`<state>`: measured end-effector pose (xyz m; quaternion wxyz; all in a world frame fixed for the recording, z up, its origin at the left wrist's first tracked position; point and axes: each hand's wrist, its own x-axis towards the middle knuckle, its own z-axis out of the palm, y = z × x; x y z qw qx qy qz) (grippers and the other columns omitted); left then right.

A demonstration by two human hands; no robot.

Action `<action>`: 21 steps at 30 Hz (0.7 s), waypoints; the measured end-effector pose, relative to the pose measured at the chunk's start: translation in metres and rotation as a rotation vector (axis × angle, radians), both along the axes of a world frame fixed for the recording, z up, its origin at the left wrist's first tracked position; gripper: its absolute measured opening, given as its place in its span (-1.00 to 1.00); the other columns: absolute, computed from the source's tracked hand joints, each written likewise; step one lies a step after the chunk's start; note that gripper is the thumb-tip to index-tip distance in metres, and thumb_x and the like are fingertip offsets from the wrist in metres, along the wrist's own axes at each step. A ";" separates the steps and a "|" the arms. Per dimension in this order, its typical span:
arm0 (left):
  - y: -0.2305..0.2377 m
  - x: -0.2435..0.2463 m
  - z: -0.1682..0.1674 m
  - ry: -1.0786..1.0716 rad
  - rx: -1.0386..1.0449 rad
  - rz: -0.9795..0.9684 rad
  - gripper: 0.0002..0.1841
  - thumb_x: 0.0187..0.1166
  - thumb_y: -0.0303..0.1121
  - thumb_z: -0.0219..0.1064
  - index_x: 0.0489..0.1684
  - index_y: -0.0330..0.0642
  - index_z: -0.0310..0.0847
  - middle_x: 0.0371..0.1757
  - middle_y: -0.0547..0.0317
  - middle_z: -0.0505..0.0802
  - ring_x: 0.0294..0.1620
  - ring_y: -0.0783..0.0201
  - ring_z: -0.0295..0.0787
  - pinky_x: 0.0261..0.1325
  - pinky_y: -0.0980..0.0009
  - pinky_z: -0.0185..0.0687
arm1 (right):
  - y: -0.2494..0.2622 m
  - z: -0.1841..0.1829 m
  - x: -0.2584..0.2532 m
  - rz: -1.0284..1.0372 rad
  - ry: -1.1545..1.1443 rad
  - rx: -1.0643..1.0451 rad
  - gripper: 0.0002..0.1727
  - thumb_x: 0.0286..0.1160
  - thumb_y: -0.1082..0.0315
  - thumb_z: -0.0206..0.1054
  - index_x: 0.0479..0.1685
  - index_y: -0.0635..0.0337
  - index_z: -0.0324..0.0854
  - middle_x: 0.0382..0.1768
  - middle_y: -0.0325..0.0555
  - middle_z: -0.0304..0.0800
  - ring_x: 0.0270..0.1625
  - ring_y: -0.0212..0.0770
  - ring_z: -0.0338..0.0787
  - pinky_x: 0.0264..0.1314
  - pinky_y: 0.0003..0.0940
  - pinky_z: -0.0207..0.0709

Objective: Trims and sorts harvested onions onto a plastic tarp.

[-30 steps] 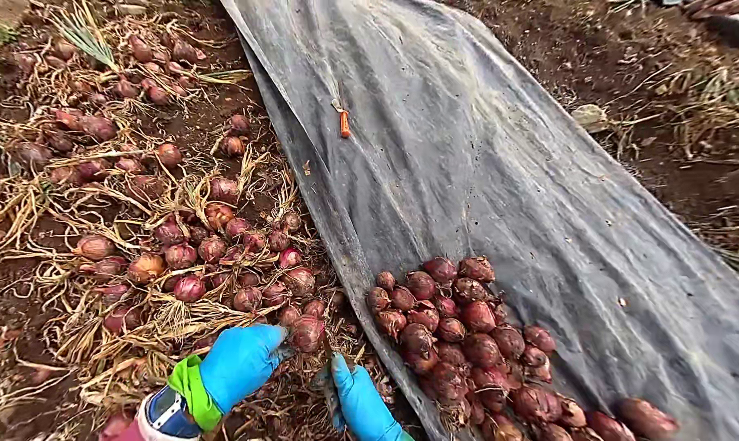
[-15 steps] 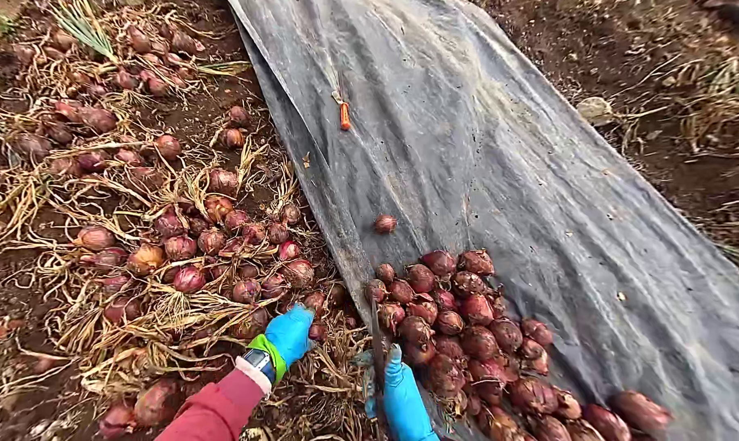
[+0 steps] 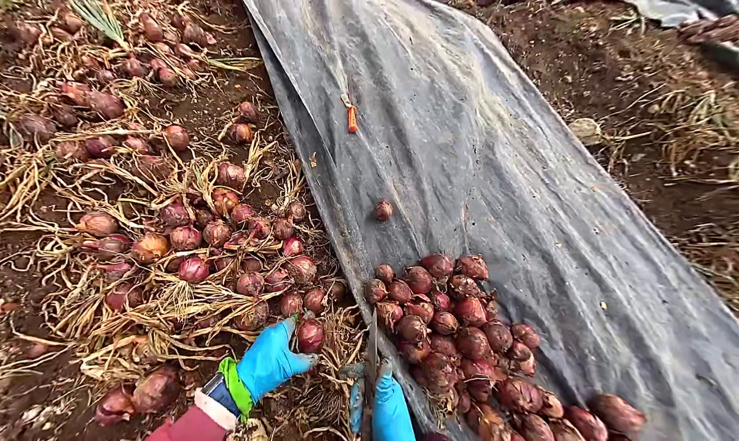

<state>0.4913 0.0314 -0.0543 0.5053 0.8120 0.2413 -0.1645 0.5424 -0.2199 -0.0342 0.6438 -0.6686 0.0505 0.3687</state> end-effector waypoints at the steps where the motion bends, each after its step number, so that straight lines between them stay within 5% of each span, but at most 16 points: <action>1: -0.002 -0.003 0.019 -0.035 -0.036 -0.036 -0.16 0.10 0.14 0.71 0.44 -0.06 0.61 0.17 0.26 0.90 0.25 0.38 0.82 0.44 0.19 0.73 | 0.002 -0.004 0.001 0.080 0.016 0.023 -0.02 0.63 -0.51 -0.28 -0.05 0.29 0.67 -0.64 -0.11 0.69 -0.71 -0.23 0.67 -0.65 -0.28 0.67; 4: -0.006 0.000 0.070 -0.034 0.049 -0.338 -0.37 0.48 -0.03 0.54 0.55 -0.03 0.59 0.24 0.03 0.88 0.30 0.06 0.81 0.46 -0.09 0.63 | 0.021 0.000 0.002 0.229 -0.046 0.085 -0.05 0.18 -0.71 0.14 -0.35 0.17 0.64 -0.65 -0.15 0.69 -0.70 -0.21 0.68 -0.63 -0.27 0.67; 6: 0.001 0.001 0.091 0.019 0.224 -0.506 -0.54 0.65 -0.09 0.38 0.43 -0.10 0.64 0.13 -0.11 0.88 0.18 -0.14 0.85 0.27 -0.25 0.67 | 0.032 0.009 0.006 0.302 -0.100 0.055 0.00 0.21 -0.76 -0.02 -0.37 0.13 0.63 -0.66 -0.16 0.68 -0.70 -0.21 0.67 -0.64 -0.26 0.67; 8: 0.020 0.003 0.099 0.103 0.350 -0.583 -0.70 0.73 -0.12 0.27 0.13 -0.12 0.74 0.01 -0.08 0.89 0.08 -0.14 0.86 0.13 -0.25 0.67 | 0.038 0.014 0.012 0.372 -0.096 0.026 0.03 0.34 -0.74 -0.26 -0.40 0.10 0.64 -0.69 -0.17 0.63 -0.73 -0.22 0.63 -0.68 -0.26 0.61; 11: 0.052 0.001 0.086 0.096 0.369 -0.328 -0.71 0.70 -0.08 0.28 -0.05 -0.06 0.83 -0.10 0.07 0.91 0.03 0.04 0.85 0.18 -0.14 0.66 | 0.039 0.015 0.023 0.268 -0.091 0.145 0.03 0.41 -0.69 -0.21 -0.28 0.16 0.72 -0.75 -0.16 0.57 -0.80 -0.22 0.56 -0.77 -0.26 0.56; 13: 0.048 0.003 0.082 0.059 0.353 -0.179 -0.67 0.65 0.02 0.35 0.02 0.04 0.88 -0.07 0.18 0.94 0.05 0.15 0.88 0.24 -0.06 0.73 | 0.041 0.006 0.025 0.267 -0.061 0.058 0.02 0.51 -0.63 -0.27 -0.22 0.20 0.73 -0.73 -0.13 0.58 -0.78 -0.20 0.58 -0.75 -0.24 0.59; 15: 0.021 0.017 0.098 0.159 0.339 -0.382 -0.63 0.68 0.01 0.27 -0.03 -0.12 0.78 -0.06 -0.01 0.89 0.05 -0.05 0.84 0.18 -0.20 0.66 | 0.039 -0.006 0.032 0.542 0.006 -0.106 0.02 0.46 -0.66 -0.31 -0.20 0.13 0.69 -0.63 -0.16 0.67 -0.66 -0.20 0.67 -0.57 -0.22 0.67; 17: -0.005 0.036 0.106 0.232 0.309 -0.631 -0.68 0.69 -0.09 0.21 -0.09 -0.17 0.71 -0.05 -0.11 0.87 0.05 -0.19 0.84 0.06 -0.33 0.65 | 0.043 -0.008 0.043 0.682 -0.013 -0.143 0.02 0.30 -0.77 -0.25 -0.40 0.07 0.63 -0.64 -0.19 0.68 -0.66 -0.22 0.69 -0.56 -0.22 0.66; 21: 0.024 0.055 0.080 0.255 0.426 -0.200 -0.69 0.70 -0.05 0.23 0.14 0.09 0.84 0.11 0.11 0.92 0.19 0.00 0.85 0.24 -0.23 0.66 | 0.041 -0.006 0.062 0.194 -0.102 0.006 0.07 0.55 -0.60 -0.44 -0.19 0.22 0.68 -0.71 -0.13 0.60 -0.77 -0.19 0.58 -0.74 -0.21 0.60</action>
